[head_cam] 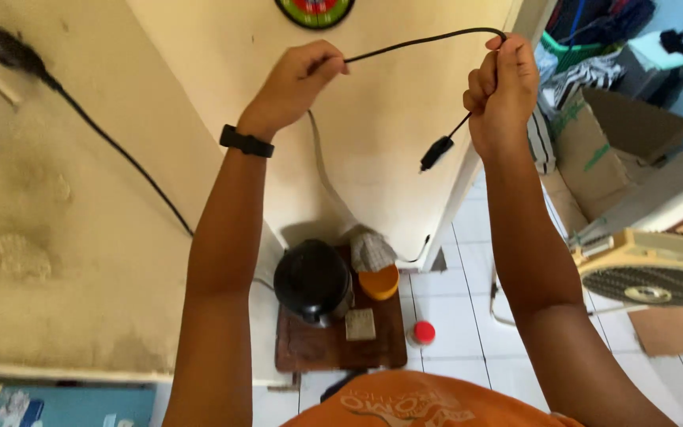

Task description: The person gathers cables from a wall hook and a table, untangles them, and then hangs the cables back onto the wall hook around a toy target.

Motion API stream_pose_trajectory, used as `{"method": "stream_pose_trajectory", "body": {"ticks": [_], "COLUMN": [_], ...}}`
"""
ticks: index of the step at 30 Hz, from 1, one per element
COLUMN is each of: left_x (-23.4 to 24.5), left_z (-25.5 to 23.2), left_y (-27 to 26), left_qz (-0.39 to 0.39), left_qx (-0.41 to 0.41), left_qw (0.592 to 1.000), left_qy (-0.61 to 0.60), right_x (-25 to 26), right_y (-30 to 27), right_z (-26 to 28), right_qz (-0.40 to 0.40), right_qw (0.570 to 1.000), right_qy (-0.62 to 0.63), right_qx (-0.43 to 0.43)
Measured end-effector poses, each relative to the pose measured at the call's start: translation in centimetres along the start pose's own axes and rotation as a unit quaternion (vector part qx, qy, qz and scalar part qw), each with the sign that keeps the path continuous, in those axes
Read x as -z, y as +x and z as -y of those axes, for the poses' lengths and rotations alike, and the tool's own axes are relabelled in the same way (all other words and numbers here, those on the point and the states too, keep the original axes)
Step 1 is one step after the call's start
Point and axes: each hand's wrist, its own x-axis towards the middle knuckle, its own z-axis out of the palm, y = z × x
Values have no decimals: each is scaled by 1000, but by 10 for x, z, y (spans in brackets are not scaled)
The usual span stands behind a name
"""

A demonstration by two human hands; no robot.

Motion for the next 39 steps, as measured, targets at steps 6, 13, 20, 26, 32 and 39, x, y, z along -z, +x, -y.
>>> {"method": "stream_pose_trajectory", "body": {"ticks": [6, 13, 20, 26, 32, 39], "left_x": [63, 105, 112, 113, 116, 129], "left_z": [73, 102, 144, 164, 162, 173], "left_y": [66, 108, 143, 149, 150, 152], "left_qz": [-67, -129, -187, -240, -298, -372], "left_qx": [-113, -111, -106, -92, -75, -58], "left_qw": [988, 978, 963, 945, 920, 878], "left_qy": [76, 120, 161, 201, 243, 294], "right_x": [-10, -4, -39, -61, -75, -86], "right_y": [60, 124, 175, 214, 219, 218], "right_z": [-31, -74, -94, -109, -120, -133], "right_qz": [44, 38, 48, 32, 36, -8], "right_qw": [999, 997, 992, 974, 954, 947], "right_qy": [-7, -43, -92, -205, -280, -309], "right_qx": [26, 42, 76, 90, 97, 89]}}
